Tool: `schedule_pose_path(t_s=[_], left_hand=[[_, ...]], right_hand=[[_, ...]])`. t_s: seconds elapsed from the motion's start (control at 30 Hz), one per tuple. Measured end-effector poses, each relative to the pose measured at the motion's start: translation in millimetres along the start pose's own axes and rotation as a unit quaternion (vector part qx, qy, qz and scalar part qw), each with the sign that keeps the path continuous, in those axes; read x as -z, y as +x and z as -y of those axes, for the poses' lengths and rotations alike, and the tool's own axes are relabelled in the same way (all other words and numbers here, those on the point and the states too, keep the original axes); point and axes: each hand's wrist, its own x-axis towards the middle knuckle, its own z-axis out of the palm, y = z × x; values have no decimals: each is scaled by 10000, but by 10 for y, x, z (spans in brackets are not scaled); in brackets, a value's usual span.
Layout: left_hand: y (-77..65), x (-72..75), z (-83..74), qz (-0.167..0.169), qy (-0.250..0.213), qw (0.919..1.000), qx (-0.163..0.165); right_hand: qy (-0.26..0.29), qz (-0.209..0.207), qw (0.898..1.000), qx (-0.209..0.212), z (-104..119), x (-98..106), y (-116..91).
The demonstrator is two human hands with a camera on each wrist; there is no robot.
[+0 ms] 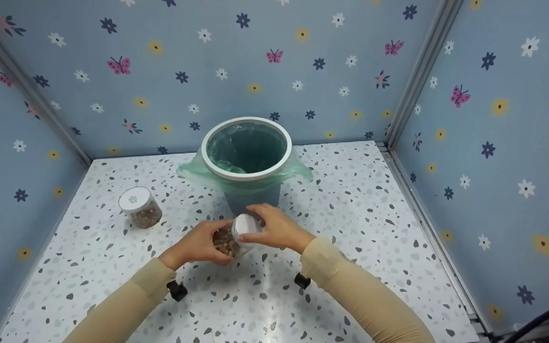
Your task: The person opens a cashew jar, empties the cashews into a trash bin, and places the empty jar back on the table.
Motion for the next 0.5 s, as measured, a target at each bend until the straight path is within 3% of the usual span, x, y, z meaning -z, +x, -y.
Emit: schedule_pose_path(t_s=[0.17,0.5], left_hand=[[2,-19,8,-52,-30,10000,-55],[-9,-8,-9,-24,53,9999,-143]], right_hand=[[211,-71,9995,-237,14,-46,22],[142,99,9998,41,10,-16,19]])
